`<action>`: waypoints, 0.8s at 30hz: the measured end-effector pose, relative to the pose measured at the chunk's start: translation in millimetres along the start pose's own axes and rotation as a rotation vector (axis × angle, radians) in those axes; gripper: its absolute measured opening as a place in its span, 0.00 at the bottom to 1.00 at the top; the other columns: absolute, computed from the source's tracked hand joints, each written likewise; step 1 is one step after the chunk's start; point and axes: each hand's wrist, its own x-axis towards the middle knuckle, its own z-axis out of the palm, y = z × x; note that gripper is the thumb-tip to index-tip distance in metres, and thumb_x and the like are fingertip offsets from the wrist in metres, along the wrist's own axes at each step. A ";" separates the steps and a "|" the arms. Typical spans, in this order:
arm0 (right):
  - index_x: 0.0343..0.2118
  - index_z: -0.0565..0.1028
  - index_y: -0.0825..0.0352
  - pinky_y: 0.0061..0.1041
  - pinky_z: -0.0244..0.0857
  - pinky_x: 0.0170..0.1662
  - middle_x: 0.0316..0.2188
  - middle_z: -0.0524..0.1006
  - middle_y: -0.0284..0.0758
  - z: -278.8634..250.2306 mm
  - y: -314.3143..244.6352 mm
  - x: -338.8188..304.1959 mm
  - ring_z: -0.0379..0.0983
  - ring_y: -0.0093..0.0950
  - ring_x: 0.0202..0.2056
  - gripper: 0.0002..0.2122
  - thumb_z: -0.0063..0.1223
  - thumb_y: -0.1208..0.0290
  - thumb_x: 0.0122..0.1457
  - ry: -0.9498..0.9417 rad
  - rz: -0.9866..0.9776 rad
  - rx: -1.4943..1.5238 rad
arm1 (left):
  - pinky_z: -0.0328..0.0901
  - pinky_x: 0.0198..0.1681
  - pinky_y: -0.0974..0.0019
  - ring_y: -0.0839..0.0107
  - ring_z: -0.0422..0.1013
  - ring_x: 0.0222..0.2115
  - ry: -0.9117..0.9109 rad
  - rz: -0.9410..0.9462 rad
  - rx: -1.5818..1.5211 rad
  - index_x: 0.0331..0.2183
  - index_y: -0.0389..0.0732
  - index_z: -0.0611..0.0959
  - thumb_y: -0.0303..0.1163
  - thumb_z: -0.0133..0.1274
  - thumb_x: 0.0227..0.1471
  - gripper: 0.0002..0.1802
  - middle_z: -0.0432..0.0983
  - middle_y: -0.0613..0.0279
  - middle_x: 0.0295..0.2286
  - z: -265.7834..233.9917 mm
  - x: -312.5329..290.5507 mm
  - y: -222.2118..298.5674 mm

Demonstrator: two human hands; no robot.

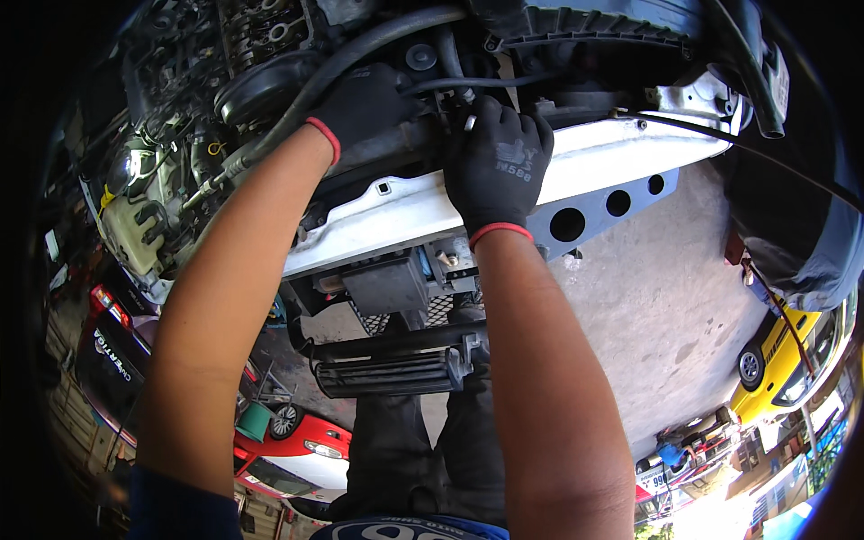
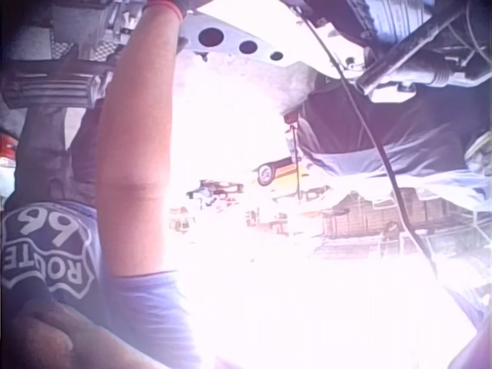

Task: The person works under the hood of a white car, using a wrench to tighten bolts on engine components. They reach into the engine bay, adjust parts, and occasionally retrieve tools from a nearby toolbox.

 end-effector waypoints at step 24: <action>0.44 0.78 0.61 0.43 0.57 0.62 0.38 0.81 0.38 -0.2 0.8 0.4 0.75 0.40 0.45 0.11 0.56 0.64 0.60 -0.066 0.026 -0.032 | 0.71 0.51 0.52 0.50 0.79 0.42 -0.107 -0.001 -0.157 0.43 0.39 0.88 0.48 0.63 0.54 0.23 0.84 0.43 0.38 1.2 -4.4 -11.5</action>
